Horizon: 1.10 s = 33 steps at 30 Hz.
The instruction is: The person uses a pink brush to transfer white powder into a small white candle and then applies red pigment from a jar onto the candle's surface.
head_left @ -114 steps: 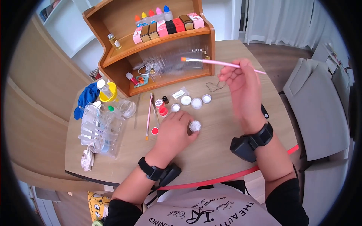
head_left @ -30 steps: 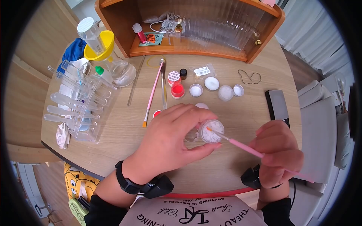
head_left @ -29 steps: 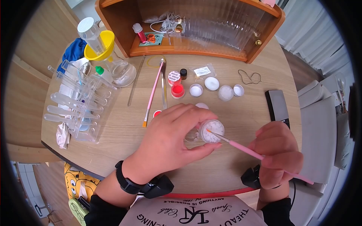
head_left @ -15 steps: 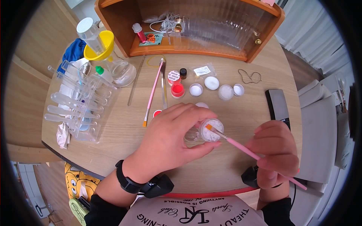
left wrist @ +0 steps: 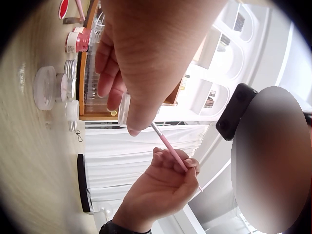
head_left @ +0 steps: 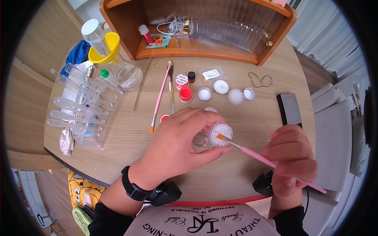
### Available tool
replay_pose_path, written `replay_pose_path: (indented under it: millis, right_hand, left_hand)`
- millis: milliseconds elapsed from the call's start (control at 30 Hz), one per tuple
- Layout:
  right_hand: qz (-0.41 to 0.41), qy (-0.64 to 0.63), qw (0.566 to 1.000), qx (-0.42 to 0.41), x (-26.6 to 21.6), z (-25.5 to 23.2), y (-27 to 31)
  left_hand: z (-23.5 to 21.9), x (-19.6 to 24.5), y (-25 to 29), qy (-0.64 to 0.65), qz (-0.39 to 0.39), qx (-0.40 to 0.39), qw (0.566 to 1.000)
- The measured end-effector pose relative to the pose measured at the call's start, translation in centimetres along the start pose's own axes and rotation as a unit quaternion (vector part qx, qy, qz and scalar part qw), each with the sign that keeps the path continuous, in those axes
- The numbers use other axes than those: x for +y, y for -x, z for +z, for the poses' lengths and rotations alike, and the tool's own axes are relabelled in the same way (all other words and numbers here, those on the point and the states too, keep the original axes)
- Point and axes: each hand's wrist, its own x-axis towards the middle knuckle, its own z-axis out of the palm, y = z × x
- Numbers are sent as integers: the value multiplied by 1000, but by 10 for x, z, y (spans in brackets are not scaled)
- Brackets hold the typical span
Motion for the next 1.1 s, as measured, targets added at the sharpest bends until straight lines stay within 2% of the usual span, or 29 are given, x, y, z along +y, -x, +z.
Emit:
replay_pose_path:
  millis: [67, 167, 400, 467, 567, 800, 867, 1100]
  right_hand:
    - [-2, 17, 999, -47, 1, -1, -1]
    - [6, 12, 1000, -21, 0, -3, -1]
    - [3, 4, 999, -40, 3, -2, -2]
    - [22, 5, 1000, -8, 0, -3, 0]
    - [16, 29, 999, -43, 4, 0, -4]
    - [21, 25, 999, -17, 2, -1, -4]
    - [24, 16, 999, -40, 5, 0, -3]
    - [28, 31, 998, -42, 5, -2, -4]
  left_hand:
    - [0, 0, 0, -2, -1, -1, 1000]
    - [0, 0, 0, 0, -2, -2, 1000]
    - [0, 0, 1, 0, 0, 2, 1000]
    - [0, 0, 0, 1, -8, -8, 1000]
    - [2, -2, 0, 8, 2, 2, 1000]
    - [1, 0, 0, 1, -6, -8, 1000]
    - [2, -1, 1, 11, -2, -3, 1000]
    - [2, -2, 1, 7, 0, -6, 1000]
